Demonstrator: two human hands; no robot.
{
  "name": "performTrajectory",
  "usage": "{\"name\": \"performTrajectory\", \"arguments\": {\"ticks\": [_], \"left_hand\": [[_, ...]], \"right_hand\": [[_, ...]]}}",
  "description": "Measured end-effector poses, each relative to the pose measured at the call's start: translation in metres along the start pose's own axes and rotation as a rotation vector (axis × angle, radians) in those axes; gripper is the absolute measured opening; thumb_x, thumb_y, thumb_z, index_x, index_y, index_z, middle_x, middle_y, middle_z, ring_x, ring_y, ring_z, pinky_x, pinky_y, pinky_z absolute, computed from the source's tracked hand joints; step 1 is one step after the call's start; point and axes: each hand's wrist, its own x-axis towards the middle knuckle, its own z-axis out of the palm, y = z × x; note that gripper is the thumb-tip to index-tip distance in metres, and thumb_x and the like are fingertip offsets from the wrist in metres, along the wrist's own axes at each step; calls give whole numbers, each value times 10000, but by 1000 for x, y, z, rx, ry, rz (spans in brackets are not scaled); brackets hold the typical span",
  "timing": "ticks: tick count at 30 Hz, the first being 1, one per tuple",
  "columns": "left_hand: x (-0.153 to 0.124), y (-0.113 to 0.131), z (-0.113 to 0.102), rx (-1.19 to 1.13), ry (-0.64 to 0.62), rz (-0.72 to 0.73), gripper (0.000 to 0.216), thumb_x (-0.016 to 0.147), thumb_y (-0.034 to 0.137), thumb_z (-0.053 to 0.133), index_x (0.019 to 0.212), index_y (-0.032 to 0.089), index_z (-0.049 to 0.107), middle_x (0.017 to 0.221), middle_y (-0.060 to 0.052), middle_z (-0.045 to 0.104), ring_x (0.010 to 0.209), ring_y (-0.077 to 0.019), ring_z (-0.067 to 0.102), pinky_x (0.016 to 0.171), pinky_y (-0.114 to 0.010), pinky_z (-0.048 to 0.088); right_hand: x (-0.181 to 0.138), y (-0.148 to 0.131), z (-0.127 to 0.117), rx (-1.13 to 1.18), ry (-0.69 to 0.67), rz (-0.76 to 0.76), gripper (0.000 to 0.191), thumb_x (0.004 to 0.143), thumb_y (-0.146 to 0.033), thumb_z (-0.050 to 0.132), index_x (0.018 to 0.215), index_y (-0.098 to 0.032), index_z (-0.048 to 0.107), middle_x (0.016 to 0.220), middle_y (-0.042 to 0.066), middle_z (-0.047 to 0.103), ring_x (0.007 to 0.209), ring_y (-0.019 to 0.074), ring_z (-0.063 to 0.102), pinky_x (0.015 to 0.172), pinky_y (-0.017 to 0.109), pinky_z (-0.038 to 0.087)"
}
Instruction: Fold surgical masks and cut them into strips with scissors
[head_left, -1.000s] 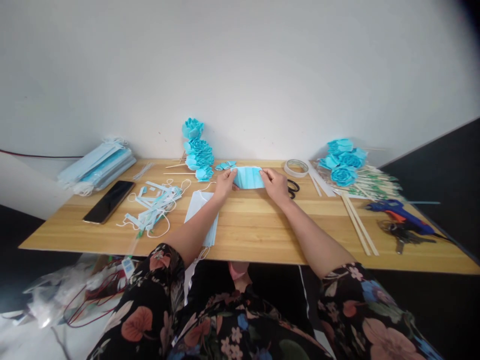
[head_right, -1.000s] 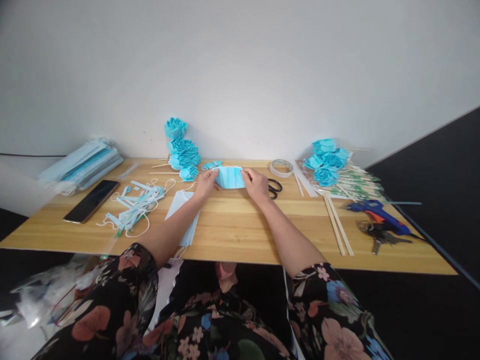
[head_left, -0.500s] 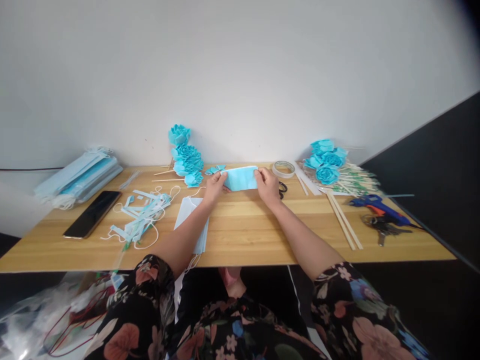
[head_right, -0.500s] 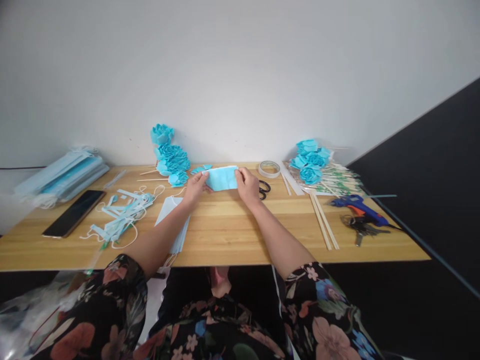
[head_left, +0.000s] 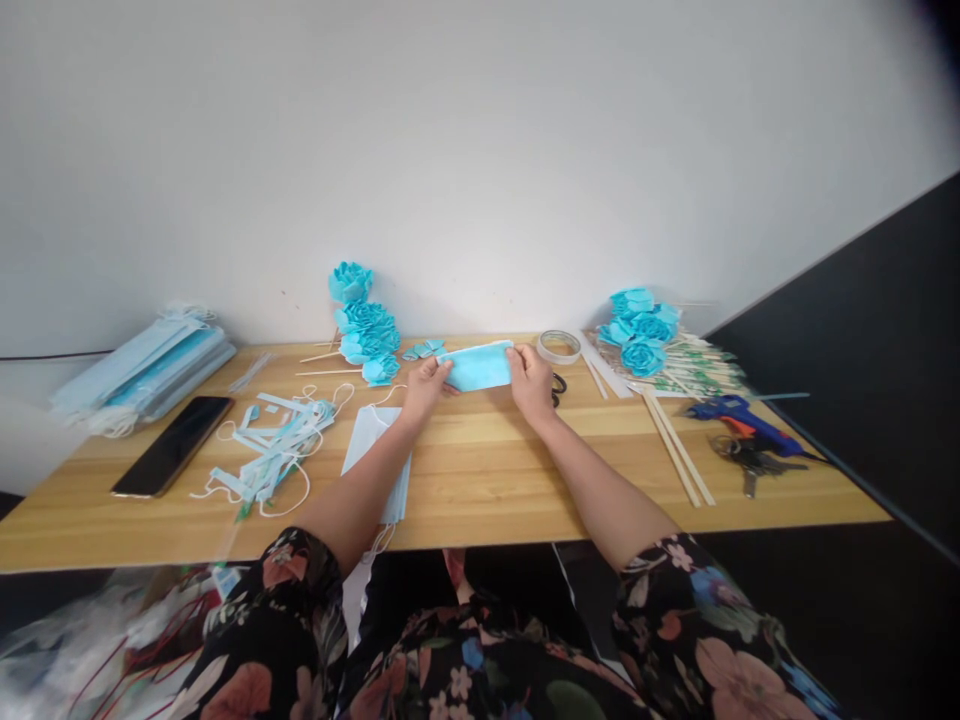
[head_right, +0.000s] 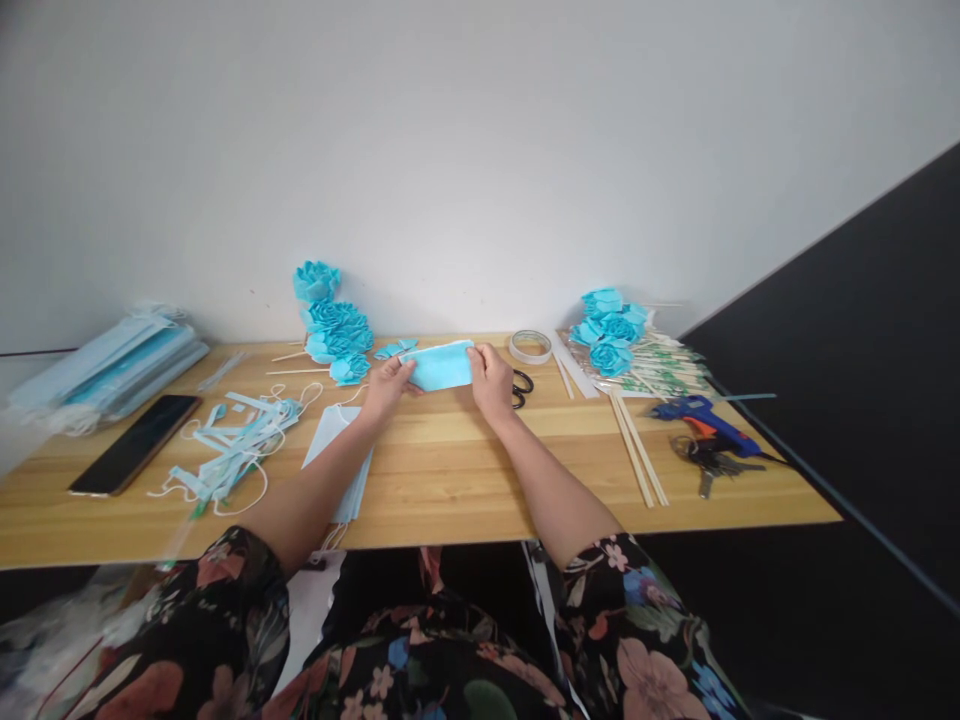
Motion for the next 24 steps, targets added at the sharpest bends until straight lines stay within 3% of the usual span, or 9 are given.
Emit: {"name": "performTrajectory", "arguments": {"ticks": [11, 18, 24], "left_hand": [[-8, 13, 5, -30, 58, 66, 470, 690, 577, 807, 707, 160, 591, 628, 43, 509, 540, -105, 555, 467, -240, 540], [-6, 13, 3, -12, 97, 58, 499, 649, 594, 820, 781, 146, 644, 670, 21, 587, 550, -113, 564, 472, -245, 532], [-5, 7, -1, 85, 78, 52, 481, 716, 615, 771, 815, 160, 647, 678, 18, 619, 533, -123, 594, 476, -238, 496]], "right_hand": [[2, -17, -8, 60, 38, -5, 368, 941, -526, 479, 787, -209, 584, 637, -11, 531, 636, 162, 467, 629, 280, 386], [-3, -19, -5, 100, -6, 12, 368, 932, -529, 499, 817, -202, 621, 661, 4, 570, 653, 171, 496, 629, 284, 407], [-3, -17, -5, 81, 0, 26, 375, 935, -537, 509, 810, -205, 630, 636, -3, 554, 626, 166, 477, 618, 286, 399]]}}
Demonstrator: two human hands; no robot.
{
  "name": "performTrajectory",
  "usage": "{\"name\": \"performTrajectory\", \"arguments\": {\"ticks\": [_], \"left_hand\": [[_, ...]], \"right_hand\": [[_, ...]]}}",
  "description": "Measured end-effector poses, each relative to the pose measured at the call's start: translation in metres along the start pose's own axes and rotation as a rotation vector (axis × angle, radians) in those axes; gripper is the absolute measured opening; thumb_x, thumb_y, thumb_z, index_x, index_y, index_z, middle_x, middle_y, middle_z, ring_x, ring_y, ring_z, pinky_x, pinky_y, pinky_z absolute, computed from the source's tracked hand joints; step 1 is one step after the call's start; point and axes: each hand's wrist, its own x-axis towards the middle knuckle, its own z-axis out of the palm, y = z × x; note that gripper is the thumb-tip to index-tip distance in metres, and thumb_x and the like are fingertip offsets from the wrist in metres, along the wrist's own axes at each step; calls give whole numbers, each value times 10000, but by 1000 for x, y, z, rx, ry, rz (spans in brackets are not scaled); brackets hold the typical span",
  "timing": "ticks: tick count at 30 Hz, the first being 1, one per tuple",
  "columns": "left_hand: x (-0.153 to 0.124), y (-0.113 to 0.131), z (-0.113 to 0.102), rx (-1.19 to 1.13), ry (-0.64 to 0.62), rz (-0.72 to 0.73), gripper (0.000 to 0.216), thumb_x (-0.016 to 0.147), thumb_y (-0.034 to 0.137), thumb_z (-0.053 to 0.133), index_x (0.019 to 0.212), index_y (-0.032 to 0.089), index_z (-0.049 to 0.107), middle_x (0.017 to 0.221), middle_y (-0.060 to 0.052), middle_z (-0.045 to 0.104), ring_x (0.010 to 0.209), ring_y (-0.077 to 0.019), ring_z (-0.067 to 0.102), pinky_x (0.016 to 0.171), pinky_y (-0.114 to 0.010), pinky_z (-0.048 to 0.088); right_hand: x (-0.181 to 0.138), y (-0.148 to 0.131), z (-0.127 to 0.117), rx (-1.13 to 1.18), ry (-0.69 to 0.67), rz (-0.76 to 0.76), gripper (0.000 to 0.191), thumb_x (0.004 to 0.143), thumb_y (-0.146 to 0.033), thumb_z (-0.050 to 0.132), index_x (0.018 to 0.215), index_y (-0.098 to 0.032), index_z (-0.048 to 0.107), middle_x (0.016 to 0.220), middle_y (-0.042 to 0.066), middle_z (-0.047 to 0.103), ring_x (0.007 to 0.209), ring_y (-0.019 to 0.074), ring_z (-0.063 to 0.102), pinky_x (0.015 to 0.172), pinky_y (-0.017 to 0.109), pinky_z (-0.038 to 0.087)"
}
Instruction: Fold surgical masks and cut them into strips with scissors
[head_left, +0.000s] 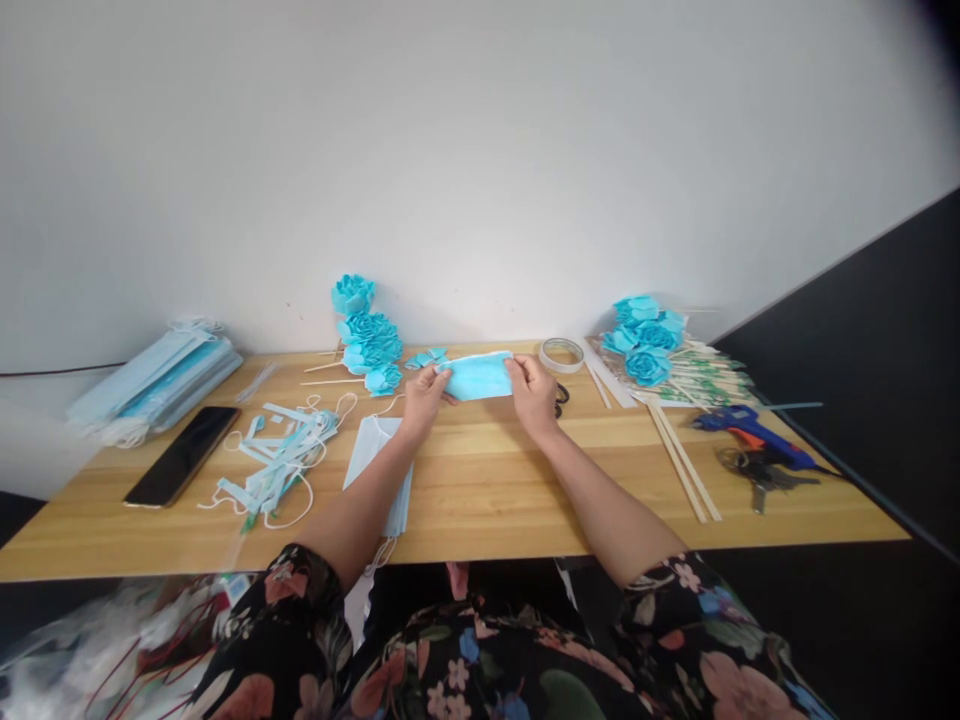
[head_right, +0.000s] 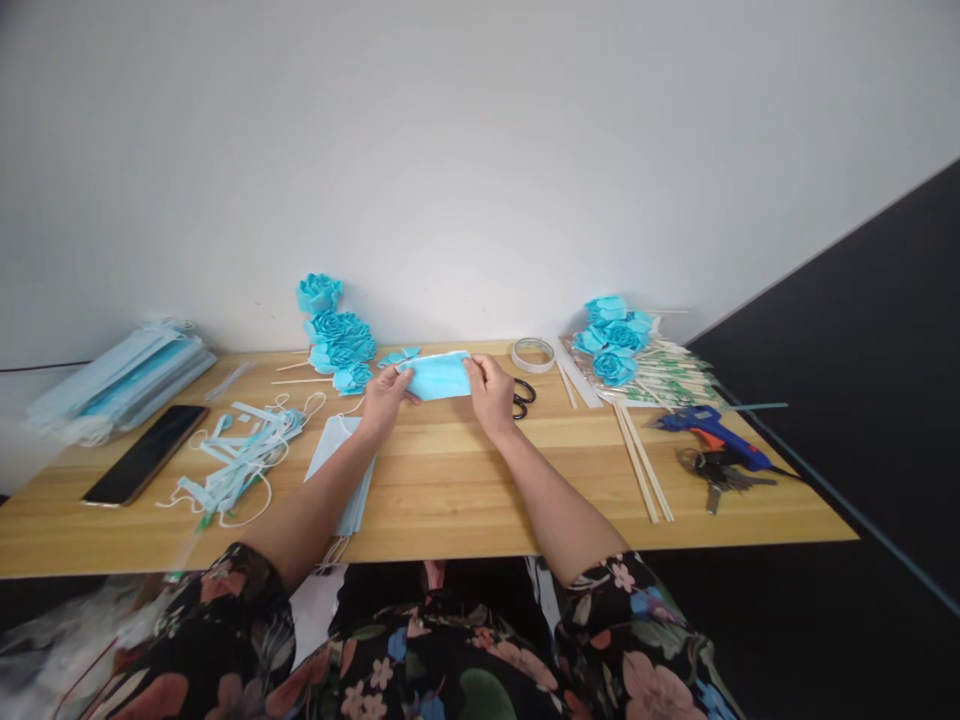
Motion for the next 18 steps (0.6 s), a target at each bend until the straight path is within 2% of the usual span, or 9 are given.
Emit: {"name": "performTrajectory", "arguments": {"ticks": [5, 8, 12, 15, 18], "left_hand": [[3, -2, -4, -25, 9, -28, 462, 707, 591, 781, 771, 171, 599, 617, 54, 553, 492, -112, 582, 522, -258, 541], [5, -1, -6, -44, 38, -41, 447, 723, 567, 768, 851, 164, 623, 676, 31, 590, 562, -126, 618, 537, -261, 558], [6, 6, -8, -68, 72, -6, 537, 795, 579, 702, 1123, 166, 604, 1040, -95, 699, 859, -207, 710, 491, -228, 534], [4, 13, -8, -9, 95, 90, 601, 826, 559, 693, 1263, 171, 554, 1292, -168, 643, 1054, -264, 698, 463, -195, 500], [2, 17, -7, 70, 17, 207, 636, 812, 489, 741, 1344, 198, 551, 1417, -173, 588, 1237, -303, 627, 475, -168, 479]], "right_hand": [[1, 1, -1, -18, 8, -14, 378, 940, -536, 505, 811, -203, 627, 621, -14, 526, 606, 156, 458, 610, 281, 389], [1, 2, -1, -26, -1, -32, 371, 938, -525, 510, 808, -199, 631, 627, -9, 538, 614, 158, 469, 613, 281, 389], [1, 3, 0, -35, -33, -52, 395, 941, -537, 501, 822, -194, 657, 649, 8, 581, 632, 165, 492, 617, 282, 395], [-1, 4, 0, -41, -91, -63, 411, 945, -549, 506, 831, -194, 681, 656, 16, 604, 615, 162, 497, 612, 284, 394], [-4, 3, 2, -42, -163, -93, 406, 949, -547, 516, 854, -202, 708, 679, 22, 643, 608, 162, 516, 621, 285, 403]]}}
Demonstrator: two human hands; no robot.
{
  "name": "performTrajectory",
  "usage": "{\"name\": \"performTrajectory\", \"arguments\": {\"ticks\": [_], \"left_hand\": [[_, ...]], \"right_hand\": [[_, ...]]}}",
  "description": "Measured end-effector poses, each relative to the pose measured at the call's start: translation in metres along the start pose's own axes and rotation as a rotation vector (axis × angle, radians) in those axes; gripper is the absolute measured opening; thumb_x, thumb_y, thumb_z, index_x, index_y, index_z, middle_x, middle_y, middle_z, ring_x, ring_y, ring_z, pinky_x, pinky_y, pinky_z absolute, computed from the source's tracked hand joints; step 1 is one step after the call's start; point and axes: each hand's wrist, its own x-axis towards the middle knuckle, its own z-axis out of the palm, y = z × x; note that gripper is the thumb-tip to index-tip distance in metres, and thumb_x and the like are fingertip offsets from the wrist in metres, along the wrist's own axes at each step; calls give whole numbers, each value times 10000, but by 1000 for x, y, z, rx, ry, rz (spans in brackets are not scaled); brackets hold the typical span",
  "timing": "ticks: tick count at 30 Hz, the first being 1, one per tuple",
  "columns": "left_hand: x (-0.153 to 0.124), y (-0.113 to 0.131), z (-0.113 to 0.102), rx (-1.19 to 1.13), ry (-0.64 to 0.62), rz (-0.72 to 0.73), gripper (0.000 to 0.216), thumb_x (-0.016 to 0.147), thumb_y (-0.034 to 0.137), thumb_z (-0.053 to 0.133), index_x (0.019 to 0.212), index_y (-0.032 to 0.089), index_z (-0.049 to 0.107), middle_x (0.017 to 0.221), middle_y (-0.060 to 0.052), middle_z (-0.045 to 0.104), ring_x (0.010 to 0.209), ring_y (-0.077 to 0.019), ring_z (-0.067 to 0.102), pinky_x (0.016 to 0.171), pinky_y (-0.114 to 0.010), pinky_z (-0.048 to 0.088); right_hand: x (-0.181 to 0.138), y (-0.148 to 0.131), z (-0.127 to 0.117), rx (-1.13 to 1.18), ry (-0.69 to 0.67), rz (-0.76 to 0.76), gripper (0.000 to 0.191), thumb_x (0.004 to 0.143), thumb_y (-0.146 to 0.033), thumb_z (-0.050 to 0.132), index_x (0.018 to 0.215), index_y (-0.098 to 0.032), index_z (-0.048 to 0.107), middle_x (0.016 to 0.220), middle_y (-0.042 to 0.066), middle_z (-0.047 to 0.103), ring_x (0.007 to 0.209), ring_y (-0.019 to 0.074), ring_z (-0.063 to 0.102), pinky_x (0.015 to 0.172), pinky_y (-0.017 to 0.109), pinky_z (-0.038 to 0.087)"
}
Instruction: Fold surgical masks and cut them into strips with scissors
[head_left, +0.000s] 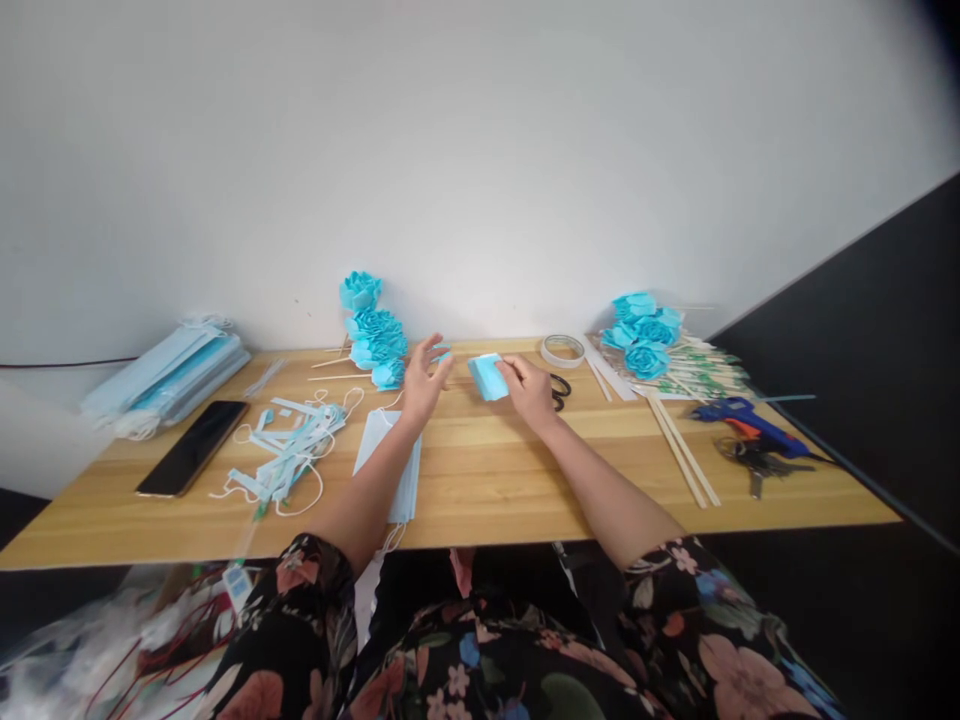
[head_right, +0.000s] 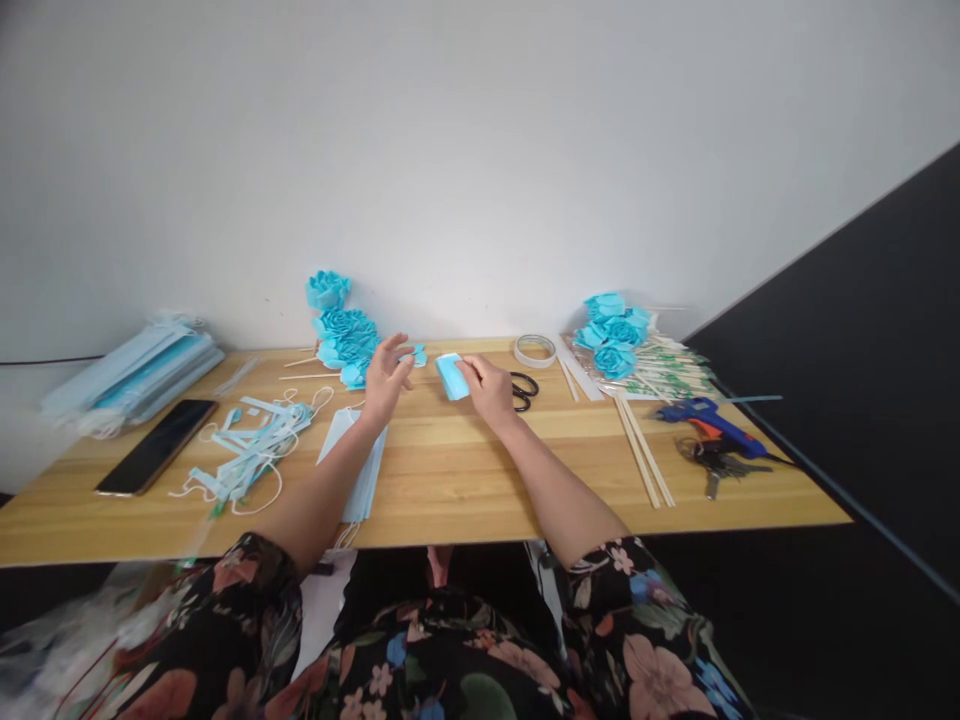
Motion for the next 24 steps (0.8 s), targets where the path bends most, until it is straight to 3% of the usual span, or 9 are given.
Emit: {"name": "performTrajectory", "arguments": {"ticks": [2, 4, 6, 9, 13, 15, 21, 24], "left_hand": [[-2, -1, 2, 45, -108, 59, 607, 797, 435, 774, 1337, 224, 594, 1432, -148, 592, 1293, -302, 589, 517, -164, 481], [-5, -5, 4, 78, -204, 68, 503, 779, 414, 793, 1227, 215, 676, 1318, -127, 669, 1212, -285, 632, 552, -178, 484], [-6, -10, 7, 106, -254, 19, 361, 761, 450, 795, 995, 180, 736, 1024, -94, 744, 967, -237, 691, 562, -201, 479], [-6, -13, 9, 66, -233, -103, 386, 743, 542, 769, 789, 166, 693, 689, -20, 662, 652, -161, 617, 545, -235, 482], [-5, -8, 11, -64, -133, -146, 438, 726, 588, 757, 801, 168, 660, 667, 6, 623, 591, -141, 574, 514, -254, 501], [-5, -5, 11, -78, -115, -142, 443, 718, 593, 761, 797, 170, 653, 656, 11, 612, 580, -137, 563, 498, -254, 501], [-7, -7, 16, -105, -181, -182, 444, 677, 552, 802, 819, 173, 620, 681, 0, 641, 588, -141, 591, 479, -234, 483], [-7, -8, 15, -93, -250, -188, 492, 657, 535, 832, 927, 171, 639, 732, -1, 655, 593, -142, 593, 460, -231, 477]], "right_hand": [[-2, -1, 2, 7, -44, -38, 401, 950, -544, 523, 855, -208, 720, 692, 26, 664, 611, 164, 536, 630, 287, 412], [-3, -2, 3, 13, -80, -67, 394, 946, -543, 534, 849, -212, 726, 703, 30, 678, 618, 168, 553, 637, 291, 420], [-4, -2, 3, 34, -102, -65, 386, 937, -543, 547, 860, -214, 732, 728, 34, 694, 637, 173, 572, 645, 294, 436], [-3, -1, 5, 144, -147, 10, 403, 925, -565, 560, 979, -208, 738, 779, 37, 710, 671, 181, 599, 652, 295, 476], [0, 4, 8, 343, -213, 90, 497, 900, -586, 589, 1194, -198, 685, 1069, 75, 738, 872, 204, 665, 777, 322, 535], [0, 6, 10, 373, -238, 113, 498, 885, -578, 610, 1192, -194, 683, 1115, 79, 731, 906, 208, 664, 802, 328, 534], [-4, 3, 12, 249, -172, 157, 385, 838, -552, 651, 840, -174, 719, 738, 22, 675, 668, 175, 570, 651, 301, 480], [-3, 0, 10, 237, -105, 145, 379, 834, -543, 650, 827, -171, 724, 712, 17, 663, 647, 170, 553, 627, 294, 461]]}}
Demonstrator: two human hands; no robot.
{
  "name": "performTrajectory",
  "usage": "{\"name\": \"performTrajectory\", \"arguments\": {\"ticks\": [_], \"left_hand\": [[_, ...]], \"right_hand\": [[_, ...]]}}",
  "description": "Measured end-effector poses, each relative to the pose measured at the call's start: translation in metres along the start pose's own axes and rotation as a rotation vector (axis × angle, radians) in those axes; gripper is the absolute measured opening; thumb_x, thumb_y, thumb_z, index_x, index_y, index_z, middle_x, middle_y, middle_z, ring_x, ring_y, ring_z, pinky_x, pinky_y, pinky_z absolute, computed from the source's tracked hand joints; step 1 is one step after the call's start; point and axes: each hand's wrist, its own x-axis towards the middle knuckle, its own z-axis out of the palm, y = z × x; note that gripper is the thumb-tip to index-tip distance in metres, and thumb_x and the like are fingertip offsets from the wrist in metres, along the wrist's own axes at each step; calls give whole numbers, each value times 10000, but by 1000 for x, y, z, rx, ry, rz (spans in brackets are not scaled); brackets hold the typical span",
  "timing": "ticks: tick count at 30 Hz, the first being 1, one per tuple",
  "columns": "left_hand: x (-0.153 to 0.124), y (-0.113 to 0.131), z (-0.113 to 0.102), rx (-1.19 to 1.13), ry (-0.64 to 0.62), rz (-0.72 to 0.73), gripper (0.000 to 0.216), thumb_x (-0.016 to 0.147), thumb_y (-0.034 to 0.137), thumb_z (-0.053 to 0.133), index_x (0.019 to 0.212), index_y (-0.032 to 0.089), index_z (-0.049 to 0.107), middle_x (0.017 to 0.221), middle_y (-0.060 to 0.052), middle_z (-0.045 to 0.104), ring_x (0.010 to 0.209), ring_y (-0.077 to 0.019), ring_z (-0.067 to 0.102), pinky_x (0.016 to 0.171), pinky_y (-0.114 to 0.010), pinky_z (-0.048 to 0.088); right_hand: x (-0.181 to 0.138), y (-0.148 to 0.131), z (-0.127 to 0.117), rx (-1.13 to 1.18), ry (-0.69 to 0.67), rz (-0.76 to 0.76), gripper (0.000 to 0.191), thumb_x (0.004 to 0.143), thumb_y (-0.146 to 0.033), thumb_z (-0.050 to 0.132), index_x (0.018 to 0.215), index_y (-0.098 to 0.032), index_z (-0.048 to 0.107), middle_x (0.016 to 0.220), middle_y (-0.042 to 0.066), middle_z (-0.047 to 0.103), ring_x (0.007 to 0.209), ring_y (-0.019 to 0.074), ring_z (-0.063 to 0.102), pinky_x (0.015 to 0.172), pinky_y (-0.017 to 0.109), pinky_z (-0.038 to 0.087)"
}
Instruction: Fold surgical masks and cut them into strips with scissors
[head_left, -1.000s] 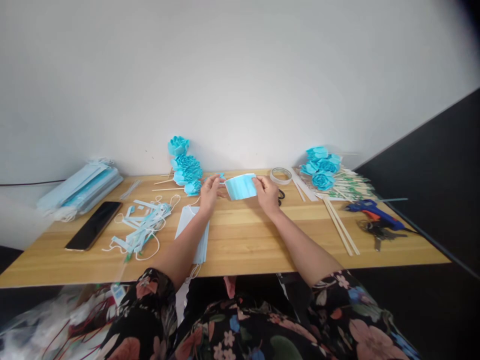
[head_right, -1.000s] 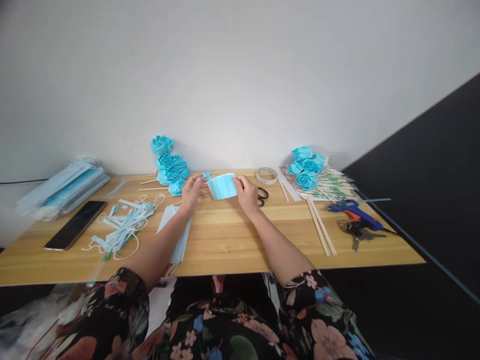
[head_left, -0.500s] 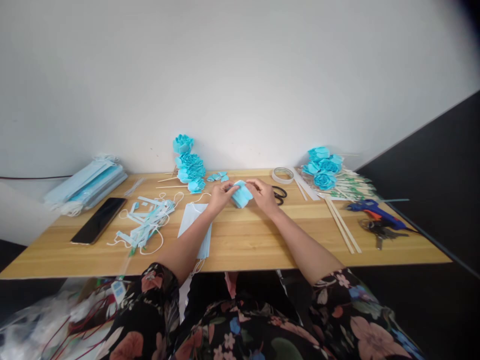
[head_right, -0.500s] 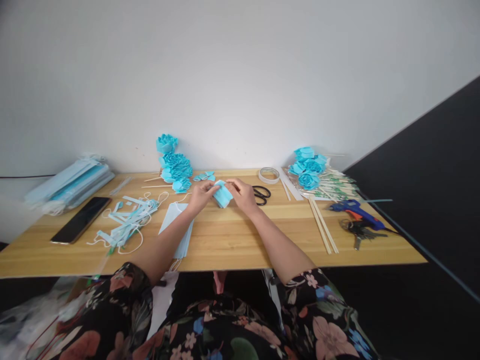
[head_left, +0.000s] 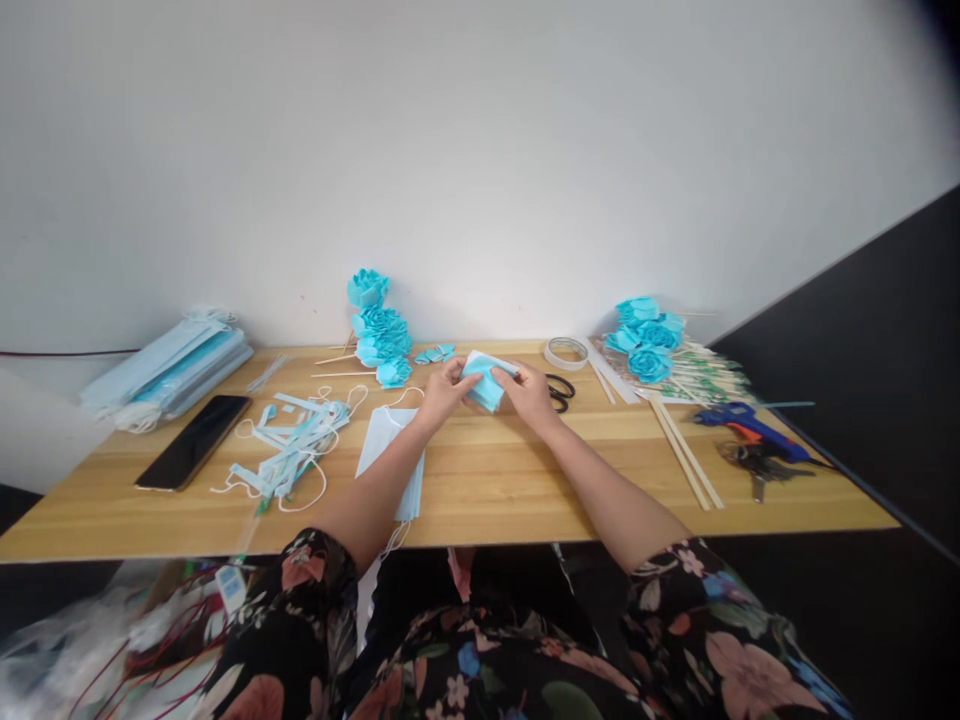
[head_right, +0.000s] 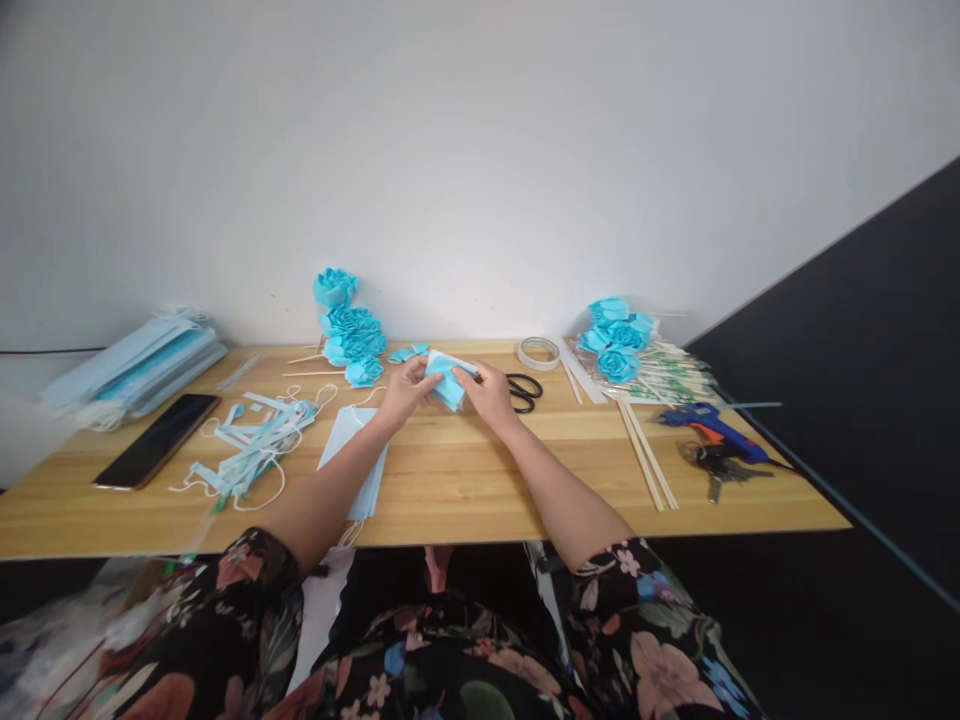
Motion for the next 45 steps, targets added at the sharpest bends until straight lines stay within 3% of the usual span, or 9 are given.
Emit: {"name": "performTrajectory", "arguments": {"ticks": [4, 9, 15, 26, 28, 31, 37, 45], "left_hand": [[0, -4, -5, 110, -70, -49, 486, 641, 576, 833, 832, 164, 662, 638, 18, 591, 492, -116, 512, 415, -231, 414], [2, -9, -11, 247, -46, -72, 473, 671, 613, 791, 646, 172, 619, 504, 35, 486, 456, -104, 435, 426, -225, 316], [1, -7, -9, 243, -109, -57, 456, 652, 559, 831, 615, 170, 596, 559, 21, 526, 527, -115, 466, 498, -235, 343], [-2, 5, -2, 166, -195, -101, 514, 565, 592, 875, 665, 168, 602, 539, 50, 510, 493, -83, 413, 466, -227, 279], [-2, 5, -2, 165, -166, -100, 522, 555, 599, 878, 642, 164, 603, 521, 55, 486, 482, -76, 395, 456, -225, 272], [-1, 3, -3, 101, -26, -99, 514, 554, 581, 889, 628, 160, 604, 527, 51, 483, 468, -71, 395, 439, -227, 284], [5, 2, -6, -301, 210, -204, 468, 602, 469, 887, 852, 158, 642, 598, 39, 554, 486, -88, 464, 394, -214, 287], [2, 5, -11, -82, 255, -101, 324, 737, 405, 808, 855, 155, 641, 605, 47, 538, 464, -79, 434, 365, -192, 290]], "right_hand": [[3, -1, -4, 33, 68, -20, 384, 845, -553, 650, 838, -176, 723, 750, 23, 665, 687, 171, 561, 648, 290, 467], [9, 6, -7, 59, 209, 30, 386, 831, -558, 672, 766, -178, 675, 649, -14, 541, 608, 134, 454, 562, 261, 398], [10, 10, -4, 151, 254, 104, 406, 786, -569, 709, 699, -187, 603, 609, -35, 456, 582, 116, 373, 525, 254, 327], [11, 10, -3, 232, 320, 136, 512, 750, -631, 735, 625, -212, 469, 588, -46, 383, 589, 108, 331, 545, 264, 298], [12, 9, -4, 240, 309, 124, 503, 748, -631, 733, 634, -215, 475, 595, -46, 390, 589, 110, 344, 543, 262, 309], [12, 5, -4, 258, 259, 126, 441, 756, -615, 716, 693, -218, 536, 619, -43, 429, 590, 119, 389, 546, 258, 353], [10, 0, -3, 338, 79, 218, 363, 723, -557, 724, 782, -217, 610, 691, -23, 561, 661, 149, 518, 623, 275, 470], [7, -1, 1, 458, -84, 366, 405, 672, -543, 768, 891, -221, 657, 840, 21, 703, 774, 182, 621, 677, 286, 508]]}}
